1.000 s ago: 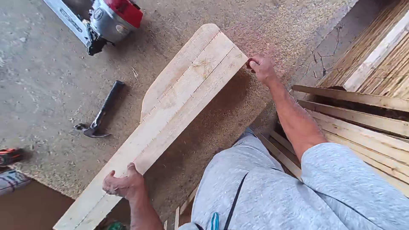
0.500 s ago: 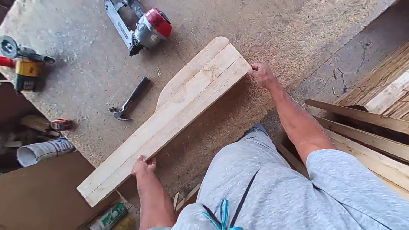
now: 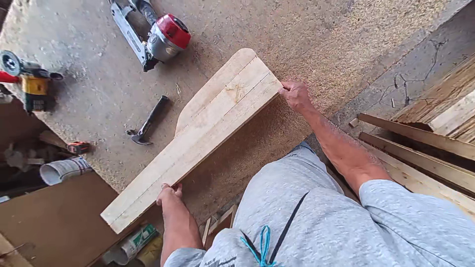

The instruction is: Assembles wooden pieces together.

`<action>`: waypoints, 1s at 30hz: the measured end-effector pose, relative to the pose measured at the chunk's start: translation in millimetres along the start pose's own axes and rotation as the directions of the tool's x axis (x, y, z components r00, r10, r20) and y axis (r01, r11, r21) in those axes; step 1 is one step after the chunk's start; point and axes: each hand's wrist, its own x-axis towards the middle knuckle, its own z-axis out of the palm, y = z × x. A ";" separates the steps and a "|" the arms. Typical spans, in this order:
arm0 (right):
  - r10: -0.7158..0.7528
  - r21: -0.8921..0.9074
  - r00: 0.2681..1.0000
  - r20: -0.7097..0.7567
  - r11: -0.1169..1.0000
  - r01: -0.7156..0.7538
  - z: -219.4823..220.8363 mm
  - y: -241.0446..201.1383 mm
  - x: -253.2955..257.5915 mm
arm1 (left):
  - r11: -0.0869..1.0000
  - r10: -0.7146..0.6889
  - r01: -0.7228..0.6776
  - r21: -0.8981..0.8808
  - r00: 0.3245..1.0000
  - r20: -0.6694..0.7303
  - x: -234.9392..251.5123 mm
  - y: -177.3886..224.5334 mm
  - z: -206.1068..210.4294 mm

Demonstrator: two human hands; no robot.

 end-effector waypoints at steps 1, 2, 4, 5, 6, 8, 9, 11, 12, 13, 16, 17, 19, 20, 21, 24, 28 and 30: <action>-0.004 -0.012 1.000 0.015 1.000 0.004 -2.0 -0.1 1.8 | 1.000 0.002 -0.002 -0.012 1.000 0.001 0.0 0.7 1.4; -0.013 -0.029 0.999 0.030 0.999 0.014 -3.6 0.0 3.0 | 1.000 0.002 -0.002 -0.027 1.000 0.005 0.4 1.5 2.0; -0.036 -0.065 0.997 0.064 0.997 0.040 -6.3 0.1 2.9 | 0.998 0.000 0.001 -0.062 1.000 0.002 0.5 0.3 1.6; -0.044 -0.078 0.996 0.083 0.996 0.050 -7.7 0.5 2.6 | 0.999 0.000 -0.001 -0.038 1.000 -0.012 1.4 -1.0 1.0; -0.051 -0.083 0.994 0.097 0.995 0.059 -8.4 1.9 2.8 | 0.998 0.015 -0.013 0.058 0.999 -0.038 2.1 -1.3 0.2; -0.051 -0.079 0.994 0.096 0.995 0.059 -7.3 3.8 3.3 | 0.854 0.142 -0.070 0.516 0.985 -0.101 0.1 5.6 3.3; -0.046 -0.070 0.996 0.081 0.996 0.052 -5.5 4.5 2.3 | 0.687 0.242 -0.099 0.720 0.965 -0.098 -1.3 10.5 8.9; -0.028 -0.009 1.000 -0.002 1.000 0.028 1.3 7.2 -3.9 | 0.485 0.440 -0.229 0.844 0.898 -0.010 -13.7 21.5 29.4; -0.033 0.047 0.996 -0.078 0.998 0.036 6.8 9.4 -8.8 | 0.417 0.530 -0.352 0.838 0.843 0.091 -30.9 29.3 42.0; -0.045 0.098 0.988 -0.145 0.993 0.059 12.1 10.9 -13.9 | 0.350 0.596 -0.506 0.788 0.769 0.230 -50.6 37.0 55.5; -0.063 0.169 0.975 -0.211 0.980 0.100 22.6 15.4 -27.4 | 0.157 0.617 -0.820 0.551 0.517 0.593 -98.2 53.9 95.2; -0.067 0.173 0.979 -0.193 0.980 0.101 21.0 16.5 -29.5 | 0.125 0.595 -0.863 0.490 0.461 0.659 -108.0 58.0 109.6; -0.087 0.133 0.983 -0.161 0.985 0.109 17.2 21.9 -25.7 | 0.096 0.545 -0.898 0.429 0.408 0.732 -121.0 62.1 136.3; -0.125 0.105 0.979 -0.161 0.984 0.142 15.8 25.0 -21.8 | 0.082 0.521 -0.893 0.443 0.417 0.745 -122.3 62.0 148.4; -0.169 0.080 0.972 -0.165 0.980 0.184 14.5 27.3 -17.3 | 0.074 0.500 -0.878 0.472 0.442 0.744 -122.9 60.9 159.7; -0.255 0.039 0.955 -0.151 0.964 0.264 10.6 31.2 -7.5 | 0.079 0.482 -0.836 0.544 0.509 0.713 -123.6 59.3 180.3; -0.305 0.047 0.944 -0.128 0.949 0.313 7.4 37.1 -2.4 | 0.028 0.499 -0.806 0.591 0.523 0.690 -120.5 56.0 186.2; -0.324 0.054 0.941 -0.099 0.942 0.331 4.6 37.8 1.8 | 0.036 0.530 -0.806 0.590 0.516 0.673 -119.1 52.7 186.6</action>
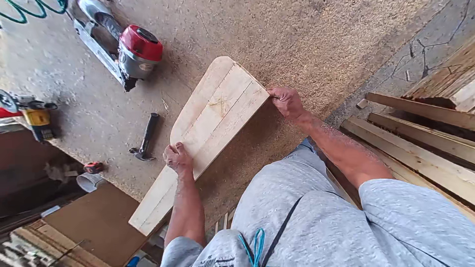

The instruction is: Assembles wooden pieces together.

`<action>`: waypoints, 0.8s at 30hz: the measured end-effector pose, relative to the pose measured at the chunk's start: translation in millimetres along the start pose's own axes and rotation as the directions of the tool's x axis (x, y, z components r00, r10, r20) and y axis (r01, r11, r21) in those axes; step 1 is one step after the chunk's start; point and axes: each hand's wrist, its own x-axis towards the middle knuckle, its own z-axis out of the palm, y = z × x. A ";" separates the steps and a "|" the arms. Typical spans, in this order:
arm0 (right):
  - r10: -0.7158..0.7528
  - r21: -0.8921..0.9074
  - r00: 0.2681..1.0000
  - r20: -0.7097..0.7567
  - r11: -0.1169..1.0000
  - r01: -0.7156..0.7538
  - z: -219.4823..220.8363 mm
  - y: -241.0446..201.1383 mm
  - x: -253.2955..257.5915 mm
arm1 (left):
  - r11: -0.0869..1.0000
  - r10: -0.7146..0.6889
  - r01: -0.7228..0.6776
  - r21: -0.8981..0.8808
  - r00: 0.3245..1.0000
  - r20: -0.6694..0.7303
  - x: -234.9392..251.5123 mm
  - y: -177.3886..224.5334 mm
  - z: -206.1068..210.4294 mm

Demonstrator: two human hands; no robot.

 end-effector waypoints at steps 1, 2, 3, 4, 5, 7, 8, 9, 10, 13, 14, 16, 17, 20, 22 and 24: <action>-0.006 0.002 1.000 0.018 1.000 0.006 -2.2 0.5 1.8 | 1.000 -0.001 0.001 -0.010 1.000 -0.017 0.2 0.3 1.6; -0.014 0.006 0.999 0.038 1.000 0.013 -4.7 1.2 3.2 | 1.000 -0.006 0.005 -0.022 1.000 -0.026 -0.4 1.1 2.4; -0.024 0.002 0.998 0.056 1.000 0.024 -7.1 2.0 5.0 | 1.000 -0.011 0.010 -0.025 0.999 -0.032 -0.7 2.1 2.9; -0.034 -0.006 0.997 0.068 0.999 0.035 -9.2 2.0 6.6 | 1.000 -0.016 0.015 -0.026 0.999 -0.035 -1.0 3.7 2.5; -0.042 -0.018 0.996 0.078 0.999 0.044 -11.0 0.7 8.2 | 0.999 -0.019 0.017 -0.028 0.999 -0.042 -1.4 4.3 2.5; -0.039 -0.030 0.993 0.111 0.999 0.043 -14.1 -6.0 9.5 | 0.999 -0.024 0.023 -0.037 0.999 -0.044 -2.0 4.4 1.0; -0.038 -0.034 0.992 0.123 0.999 0.042 -15.0 -8.0 11.1 | 0.999 -0.024 0.023 -0.035 0.999 -0.040 -1.2 4.2 0.7; -0.037 -0.033 0.990 0.133 0.999 0.042 -15.4 -8.4 13.1 | 0.999 -0.020 0.019 -0.027 0.999 -0.032 -0.7 3.4 0.7; -0.042 -0.021 0.990 0.138 0.999 0.045 -14.8 -7.2 15.9 | 1.000 -0.015 0.014 -0.021 1.000 -0.025 -0.1 2.7 0.1; -0.045 0.051 0.985 0.165 0.998 0.037 -9.4 2.8 24.0 | 1.000 -0.005 0.005 -0.006 1.000 -0.026 4.0 -4.6 1.9; -0.039 0.103 0.984 0.175 0.995 0.021 -9.0 4.2 23.7 | 1.000 -0.008 0.007 -0.012 0.999 -0.036 4.6 -5.6 2.6; 0.002 0.216 0.985 0.171 0.975 -0.039 -8.7 5.6 19.4 | 1.000 -0.017 0.016 -0.023 0.999 -0.045 4.7 -4.3 3.3; 0.035 0.270 0.990 0.135 0.960 -0.071 -5.6 5.6 15.6 | 0.999 -0.018 0.017 -0.027 0.999 -0.034 4.4 -2.5 1.8; 0.111 0.333 0.994 -0.022 0.938 -0.097 9.6 3.9 3.0 | 1.000 -0.002 0.002 -0.007 1.000 0.023 6.1 -3.6 -2.5; 0.083 0.317 0.995 -0.051 0.946 -0.062 11.5 2.2 0.8 | 1.000 0.022 -0.023 0.020 0.999 0.050 11.7 -10.1 -1.5; 0.063 0.280 0.998 -0.029 0.959 -0.053 10.9 0.8 2.5 | 0.998 0.014 -0.019 0.059 0.996 0.085 14.6 -12.8 -4.5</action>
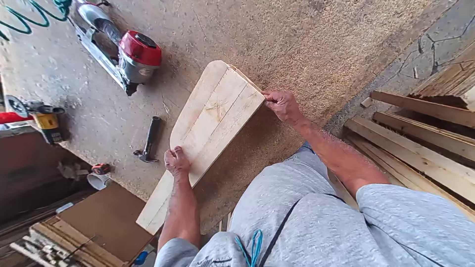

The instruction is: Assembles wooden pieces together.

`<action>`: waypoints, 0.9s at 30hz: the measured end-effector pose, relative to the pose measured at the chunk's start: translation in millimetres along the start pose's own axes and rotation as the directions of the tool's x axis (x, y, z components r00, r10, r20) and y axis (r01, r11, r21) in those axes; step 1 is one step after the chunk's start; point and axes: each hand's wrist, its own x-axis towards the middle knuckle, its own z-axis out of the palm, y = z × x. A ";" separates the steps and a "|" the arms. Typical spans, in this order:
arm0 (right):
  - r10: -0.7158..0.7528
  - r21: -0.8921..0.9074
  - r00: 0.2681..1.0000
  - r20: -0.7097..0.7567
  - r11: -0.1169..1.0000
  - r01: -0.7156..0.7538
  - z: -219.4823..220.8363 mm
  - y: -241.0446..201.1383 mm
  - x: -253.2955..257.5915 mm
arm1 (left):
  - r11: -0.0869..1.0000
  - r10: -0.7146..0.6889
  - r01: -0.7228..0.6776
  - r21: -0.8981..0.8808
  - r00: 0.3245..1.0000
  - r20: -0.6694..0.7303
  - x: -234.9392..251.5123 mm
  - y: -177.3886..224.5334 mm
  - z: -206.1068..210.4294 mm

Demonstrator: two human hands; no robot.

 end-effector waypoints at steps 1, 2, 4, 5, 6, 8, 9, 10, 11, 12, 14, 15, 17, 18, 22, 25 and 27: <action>0.005 -0.029 1.000 0.023 1.000 -0.004 -1.7 -0.7 2.2 | 1.000 -0.017 0.017 0.020 0.999 0.028 0.7 1.8 -2.1; 0.007 -0.053 0.999 0.048 0.999 -0.005 -4.3 -2.3 5.3 | 0.999 -0.034 0.033 0.025 0.999 0.041 1.6 4.3 -3.1; 0.018 -0.075 0.995 0.099 0.997 -0.011 -8.3 -4.6 10.7 | 0.998 -0.064 0.064 0.009 0.997 0.041 5.9 9.7 -5.2; 0.023 -0.080 0.992 0.121 0.997 -0.014 -9.9 -5.0 12.6 | 0.997 -0.075 0.075 0.007 0.996 0.040 8.0 12.1 -6.0; 0.031 -0.081 0.990 0.140 0.997 -0.020 -11.1 -4.8 13.7 | 0.996 -0.085 0.085 0.007 0.996 0.037 8.5 13.0 -5.8; 0.038 -0.080 0.986 0.160 0.996 -0.026 -12.8 -4.7 16.0 | 0.996 -0.094 0.093 0.007 0.995 0.023 8.7 12.5 -3.3; 0.044 -0.075 0.985 0.169 0.997 -0.032 -13.5 -5.0 17.1 | 0.996 -0.094 0.094 0.004 0.995 0.018 8.8 13.2 -2.9; 0.053 -0.071 0.982 0.183 0.997 -0.041 -14.4 -5.1 18.2 | 0.995 -0.096 0.096 -0.002 0.995 0.014 8.2 14.1 -2.8; 0.058 -0.063 0.979 0.197 0.997 -0.047 -15.2 -5.4 19.1 | 0.995 -0.099 0.099 -0.003 0.995 0.011 7.3 14.2 -2.8; 0.068 -0.057 0.974 0.216 0.997 -0.057 -16.8 -6.9 20.4 | 0.995 -0.099 0.099 0.000 0.995 0.009 7.3 13.9 -2.1; 0.083 -0.058 0.961 0.265 0.996 -0.070 -21.4 -9.2 24.5 | 0.995 -0.097 0.096 0.005 0.995 0.005 8.1 13.5 -0.5; 0.087 -0.056 0.954 0.287 0.996 -0.074 -24.0 -9.1 26.2 | 0.996 -0.093 0.093 0.010 0.996 -0.002 9.1 13.2 0.3; 0.081 -0.025 0.948 0.309 0.997 -0.077 -28.4 -2.7 26.4 | 0.997 -0.069 0.070 0.018 0.997 -0.037 9.4 12.4 1.2; 0.072 0.014 0.949 0.308 0.997 -0.080 -29.7 3.9 24.9 | 0.999 -0.045 0.047 0.016 0.996 -0.070 8.8 12.0 1.0; 0.084 0.164 0.980 0.181 0.980 -0.114 -22.2 16.4 17.6 | 0.988 0.090 -0.111 -0.109 0.979 -0.183 -9.4 39.0 -10.2; 0.093 0.179 0.992 0.082 0.978 -0.106 -11.6 16.5 11.6 | 0.894 0.385 -0.415 -0.169 0.905 -0.181 -45.8 73.2 -7.8; 0.051 0.139 0.997 0.049 0.989 -0.057 -7.7 15.5 9.4 | 0.781 0.593 -0.609 -0.137 0.793 -0.138 -74.4 102.1 2.0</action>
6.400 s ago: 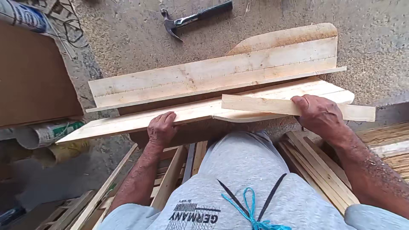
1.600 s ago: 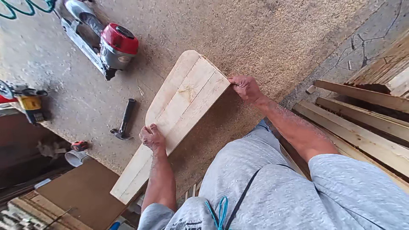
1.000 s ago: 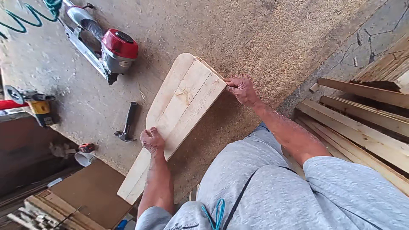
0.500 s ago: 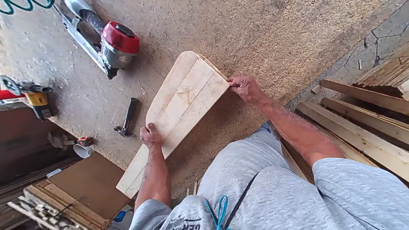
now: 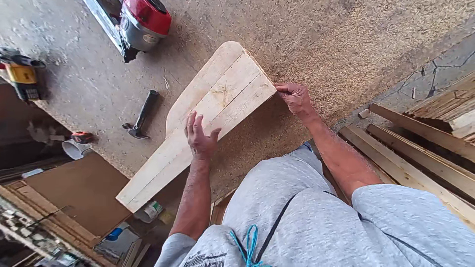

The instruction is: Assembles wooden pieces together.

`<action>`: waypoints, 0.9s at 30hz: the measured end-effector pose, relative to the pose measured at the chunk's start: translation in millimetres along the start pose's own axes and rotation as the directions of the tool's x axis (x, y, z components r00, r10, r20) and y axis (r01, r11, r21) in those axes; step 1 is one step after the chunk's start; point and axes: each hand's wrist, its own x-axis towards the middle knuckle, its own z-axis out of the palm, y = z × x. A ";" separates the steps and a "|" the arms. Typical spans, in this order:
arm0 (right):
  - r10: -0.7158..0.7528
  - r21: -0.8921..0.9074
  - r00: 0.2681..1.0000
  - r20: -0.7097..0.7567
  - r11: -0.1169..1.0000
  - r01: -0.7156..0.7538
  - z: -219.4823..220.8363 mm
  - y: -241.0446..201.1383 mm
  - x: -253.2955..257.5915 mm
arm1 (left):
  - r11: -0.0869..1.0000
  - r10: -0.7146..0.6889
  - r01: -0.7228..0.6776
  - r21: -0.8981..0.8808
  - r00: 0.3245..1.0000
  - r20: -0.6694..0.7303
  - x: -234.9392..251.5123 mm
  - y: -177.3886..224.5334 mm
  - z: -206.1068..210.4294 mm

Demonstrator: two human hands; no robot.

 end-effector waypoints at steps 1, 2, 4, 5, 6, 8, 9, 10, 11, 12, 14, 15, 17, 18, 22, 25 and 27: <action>-0.030 -0.054 1.000 -0.004 0.998 0.029 1.9 -1.4 -0.2 | 0.996 0.086 -0.087 0.017 0.996 0.021 -3.3 17.0 10.1; -0.065 -0.117 0.998 -0.003 0.991 0.064 3.5 -2.3 0.3 | 0.989 0.144 -0.145 0.040 0.989 0.028 -6.0 29.3 21.8; -0.130 -0.212 0.991 0.021 0.968 0.131 3.5 -1.9 1.3 | 0.981 0.179 -0.180 0.079 0.984 0.009 -10.3 40.1 45.0; -0.152 -0.249 0.987 0.044 0.955 0.158 1.4 -1.6 3.0 | 0.979 0.181 -0.178 0.101 0.983 -0.018 -11.6 41.5 53.5; -0.170 -0.265 0.983 0.072 0.947 0.183 -1.3 -1.8 5.9 | 0.976 0.185 -0.178 0.128 0.982 -0.042 -12.0 41.7 58.4; -0.194 -0.262 0.975 0.111 0.940 0.217 -5.0 -0.6 9.9 | 0.966 0.199 -0.186 0.179 0.978 -0.060 -13.8 40.8 61.5; -0.206 -0.253 0.971 0.124 0.939 0.232 -5.8 0.2 11.0 | 0.962 0.208 -0.192 0.193 0.976 -0.065 -14.6 40.5 61.7; -0.213 -0.257 0.967 0.139 0.935 0.243 -6.6 0.2 12.1 | 0.960 0.216 -0.198 0.199 0.974 -0.069 -14.7 40.6 61.7; -0.220 -0.268 0.964 0.153 0.929 0.255 -7.3 -0.3 13.5 | 0.958 0.219 -0.200 0.204 0.973 -0.075 -14.2 40.8 61.9; -0.224 -0.281 0.961 0.165 0.923 0.263 -7.4 -1.2 14.7 | 0.957 0.221 -0.200 0.209 0.972 -0.085 -13.5 41.1 62.3; -0.225 -0.309 0.958 0.176 0.912 0.271 -7.1 -2.6 14.6 | 0.956 0.220 -0.196 0.217 0.971 -0.096 -13.6 41.8 63.1; -0.229 -0.318 0.957 0.179 0.907 0.276 -7.1 -3.0 14.5 | 0.956 0.220 -0.194 0.221 0.971 -0.098 -13.6 41.7 64.3; -0.232 -0.319 0.956 0.181 0.905 0.280 -6.8 -4.9 13.5 | 0.955 0.220 -0.192 0.227 0.970 -0.106 -14.4 41.1 66.4; -0.234 -0.327 0.954 0.185 0.901 0.285 -6.6 -6.3 13.0 | 0.954 0.223 -0.195 0.227 0.969 -0.107 -14.2 40.8 66.6; -0.188 -0.478 0.958 0.215 0.836 0.271 -4.5 -12.4 6.7 | 0.956 0.220 -0.191 0.222 0.968 -0.118 -13.2 40.6 67.6; -0.130 -0.599 0.976 0.175 0.773 0.210 6.5 -14.3 2.5 | 0.960 0.215 -0.185 0.210 0.968 -0.129 -12.9 39.9 68.5; -0.093 -0.651 0.985 0.143 0.741 0.165 14.8 -17.0 2.3 | 0.966 0.198 -0.174 0.190 0.974 -0.113 -12.4 42.3 66.8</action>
